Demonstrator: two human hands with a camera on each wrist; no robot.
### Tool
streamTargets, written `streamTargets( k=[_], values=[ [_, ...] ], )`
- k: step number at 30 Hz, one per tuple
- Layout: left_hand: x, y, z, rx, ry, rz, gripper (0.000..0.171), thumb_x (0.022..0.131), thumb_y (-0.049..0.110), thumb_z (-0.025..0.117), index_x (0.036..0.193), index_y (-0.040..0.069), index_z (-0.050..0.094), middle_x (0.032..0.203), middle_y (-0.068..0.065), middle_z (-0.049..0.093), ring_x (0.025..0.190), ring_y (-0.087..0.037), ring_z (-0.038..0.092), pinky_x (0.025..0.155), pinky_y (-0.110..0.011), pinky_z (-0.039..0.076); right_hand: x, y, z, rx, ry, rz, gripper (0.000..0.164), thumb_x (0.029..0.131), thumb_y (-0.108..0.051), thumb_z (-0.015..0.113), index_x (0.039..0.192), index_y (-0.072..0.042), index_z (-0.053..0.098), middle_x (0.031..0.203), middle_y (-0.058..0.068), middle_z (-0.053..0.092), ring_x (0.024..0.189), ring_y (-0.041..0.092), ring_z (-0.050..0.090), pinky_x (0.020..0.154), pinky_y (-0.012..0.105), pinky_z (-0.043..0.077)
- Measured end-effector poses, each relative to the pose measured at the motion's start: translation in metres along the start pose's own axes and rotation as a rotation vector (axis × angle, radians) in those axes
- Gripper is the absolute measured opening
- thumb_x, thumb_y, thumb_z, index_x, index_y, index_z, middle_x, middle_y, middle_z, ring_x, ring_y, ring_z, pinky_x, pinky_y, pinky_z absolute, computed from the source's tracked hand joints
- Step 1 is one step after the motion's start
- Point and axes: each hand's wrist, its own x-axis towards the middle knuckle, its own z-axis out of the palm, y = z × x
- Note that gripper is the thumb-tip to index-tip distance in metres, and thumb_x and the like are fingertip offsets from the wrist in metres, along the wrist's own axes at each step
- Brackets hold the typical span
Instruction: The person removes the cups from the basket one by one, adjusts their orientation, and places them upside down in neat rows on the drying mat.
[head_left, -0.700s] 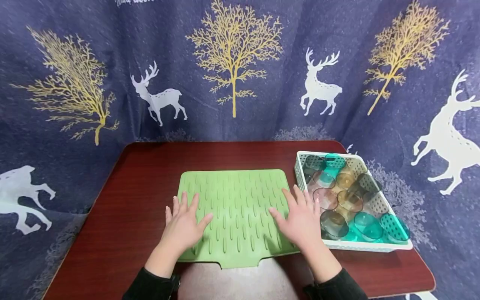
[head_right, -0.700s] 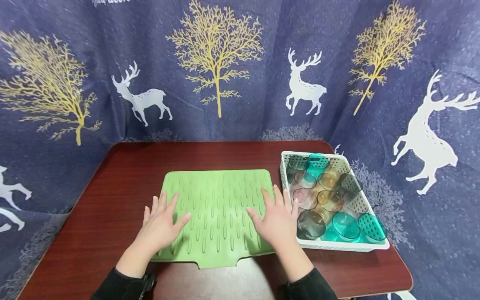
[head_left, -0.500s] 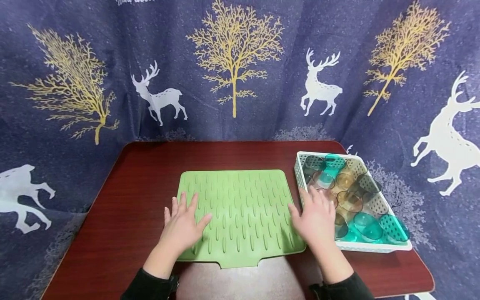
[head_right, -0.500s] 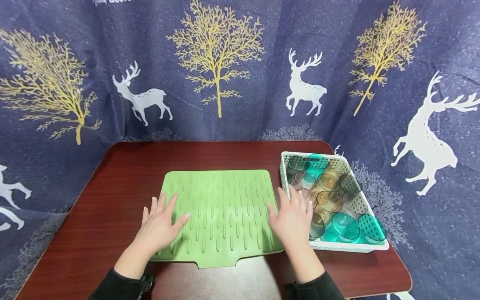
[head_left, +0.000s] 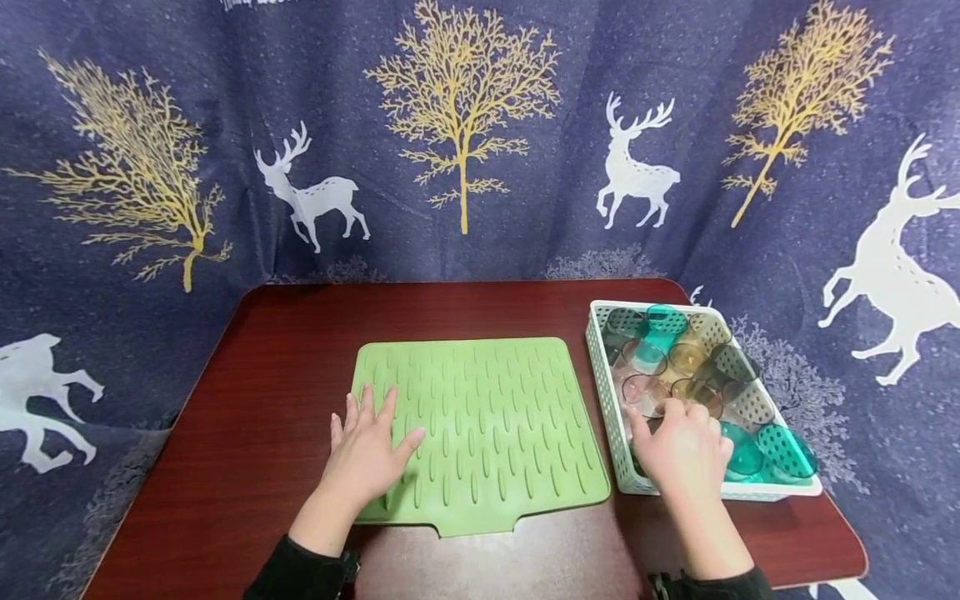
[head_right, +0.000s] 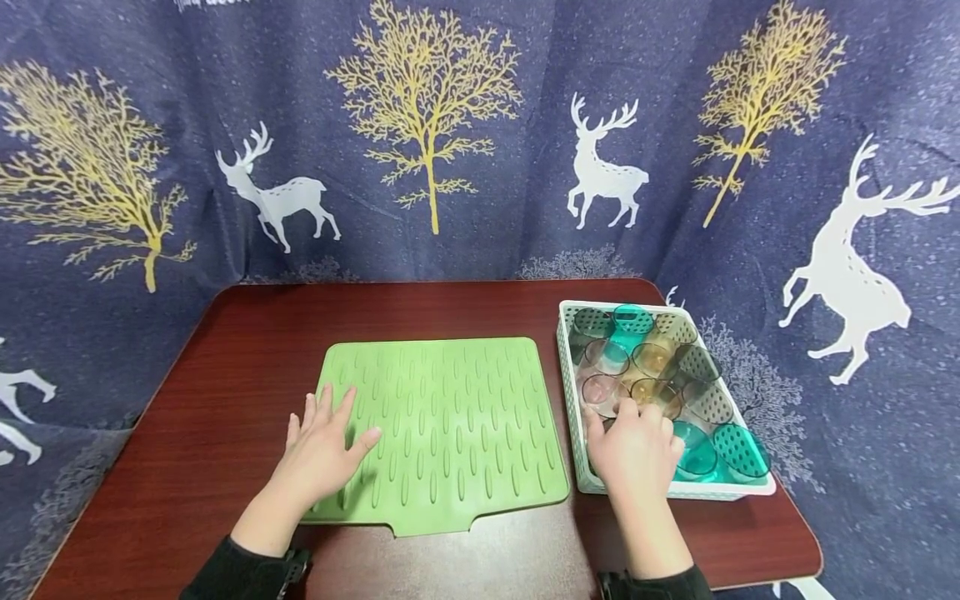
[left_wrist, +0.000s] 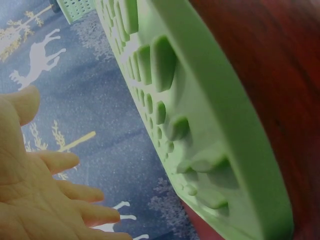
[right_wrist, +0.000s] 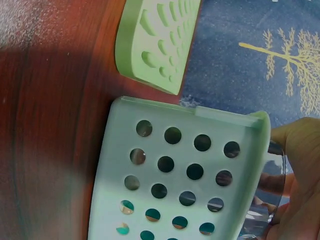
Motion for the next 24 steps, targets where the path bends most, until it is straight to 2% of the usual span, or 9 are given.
streamTargets(
  k=[5,10,14,18,20,24],
  values=[
    [0.0,-0.002,0.001,0.005,0.004,-0.002,0.089,0.083,0.077,0.028,0.151,0.02,0.018,0.156,-0.023,0.004,0.141,-0.048,0.0,0.107,-0.069,0.003,-0.005,-0.002,-0.005,-0.016,-0.022,0.002,0.048,0.08,-0.056,0.062,0.082,-0.008,0.056,0.094,0.022,0.053,0.086,0.046,0.048,0.069,0.057,0.03],
    [0.0,-0.002,0.002,0.005,0.001,-0.005,0.087,0.084,0.076,0.029,0.151,0.021,0.017,0.155,-0.024,0.004,0.141,-0.048,0.0,0.108,-0.069,0.003,-0.01,-0.004,-0.009,-0.043,-0.019,-0.052,0.039,0.079,-0.05,0.064,0.07,-0.012,0.061,0.087,0.02,0.057,0.081,0.046,0.051,0.063,0.055,0.031],
    [0.001,-0.002,0.002,-0.004,-0.005,-0.009,0.087,0.084,0.075,0.03,0.151,0.023,0.015,0.156,-0.023,0.004,0.141,-0.048,0.0,0.107,-0.069,0.003,-0.011,-0.005,-0.01,-0.05,-0.084,-0.09,0.029,0.083,-0.041,0.06,0.07,-0.016,0.065,0.082,0.017,0.065,0.075,0.043,0.059,0.058,0.048,0.032],
    [0.001,-0.001,0.002,-0.023,-0.022,-0.018,0.087,0.083,0.076,0.029,0.151,0.024,0.011,0.156,-0.023,0.003,0.141,-0.048,-0.001,0.106,-0.07,0.005,-0.01,-0.005,-0.01,-0.036,-0.201,-0.054,0.025,0.087,-0.035,0.055,0.069,-0.021,0.064,0.086,0.015,0.07,0.073,0.042,0.062,0.049,0.044,0.035],
    [0.0,-0.002,0.002,-0.025,-0.027,-0.023,0.088,0.083,0.077,0.028,0.151,0.024,0.011,0.156,-0.023,0.003,0.141,-0.048,0.0,0.106,-0.07,0.005,-0.011,-0.006,-0.011,-0.033,-0.221,-0.032,0.025,0.087,-0.034,0.053,0.068,-0.021,0.063,0.088,0.016,0.07,0.073,0.043,0.062,0.044,0.044,0.035],
    [-0.001,-0.002,0.002,-0.013,-0.017,-0.021,0.088,0.083,0.076,0.028,0.151,0.022,0.014,0.155,-0.024,0.006,0.141,-0.048,0.006,0.107,-0.069,0.008,-0.011,-0.008,-0.015,-0.04,-0.236,-0.01,0.024,0.087,-0.032,0.053,0.072,-0.017,0.064,0.091,0.019,0.069,0.075,0.044,0.062,0.045,0.048,0.036]
  ],
)
